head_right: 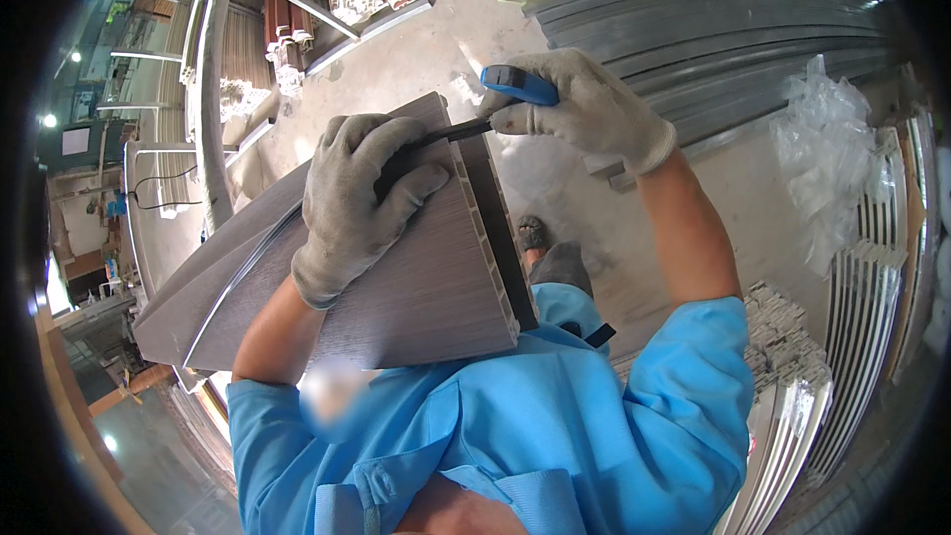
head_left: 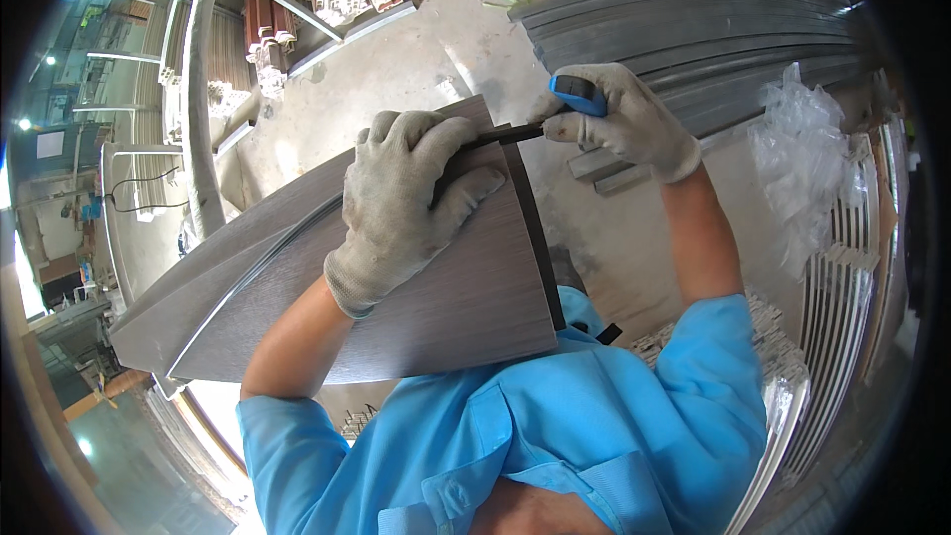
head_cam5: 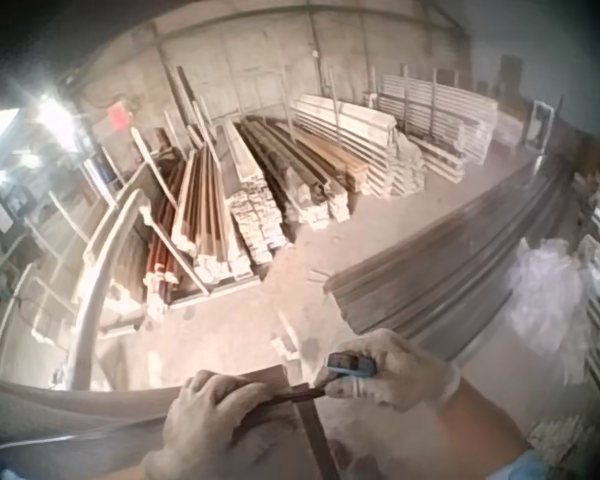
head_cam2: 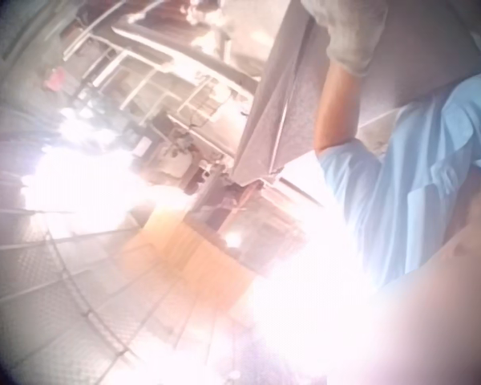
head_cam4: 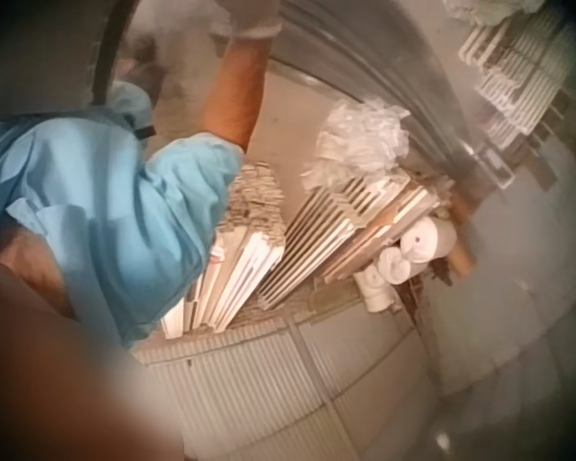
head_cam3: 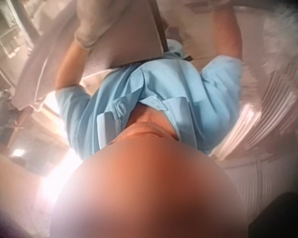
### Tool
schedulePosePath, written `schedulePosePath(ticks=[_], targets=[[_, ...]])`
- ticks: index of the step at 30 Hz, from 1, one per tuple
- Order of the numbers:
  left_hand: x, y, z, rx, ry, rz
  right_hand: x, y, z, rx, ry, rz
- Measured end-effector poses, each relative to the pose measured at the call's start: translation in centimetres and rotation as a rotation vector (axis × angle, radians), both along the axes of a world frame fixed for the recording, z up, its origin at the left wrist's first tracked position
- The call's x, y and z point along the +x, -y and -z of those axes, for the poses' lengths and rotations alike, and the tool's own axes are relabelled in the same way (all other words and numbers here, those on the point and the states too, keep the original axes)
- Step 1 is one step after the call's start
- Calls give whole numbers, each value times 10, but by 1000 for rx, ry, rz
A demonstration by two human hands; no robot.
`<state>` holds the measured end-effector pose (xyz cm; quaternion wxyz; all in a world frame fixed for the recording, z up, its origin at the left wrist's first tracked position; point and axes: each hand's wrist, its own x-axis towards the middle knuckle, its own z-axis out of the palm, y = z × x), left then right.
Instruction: The person installs black rubber seal strips onto the edges of large rectangular panels using a blue-handled tool. They repeatedly pick up panels, press the seal into the groove, and stack the finished panels. The process is repeated for multiple panels in a workshop setting.
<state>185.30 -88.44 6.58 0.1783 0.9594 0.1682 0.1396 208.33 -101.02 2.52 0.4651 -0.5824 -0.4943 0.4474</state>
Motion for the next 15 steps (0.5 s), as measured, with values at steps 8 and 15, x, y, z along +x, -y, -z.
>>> schedulePosePath(ticks=[8,15], targets=[[12,-5,-4,-58,-83,78,-4,-1,6,-14,-55,6],[17,-6,-3,-44,-11,110,-5,0,15,-81,-184,3]])
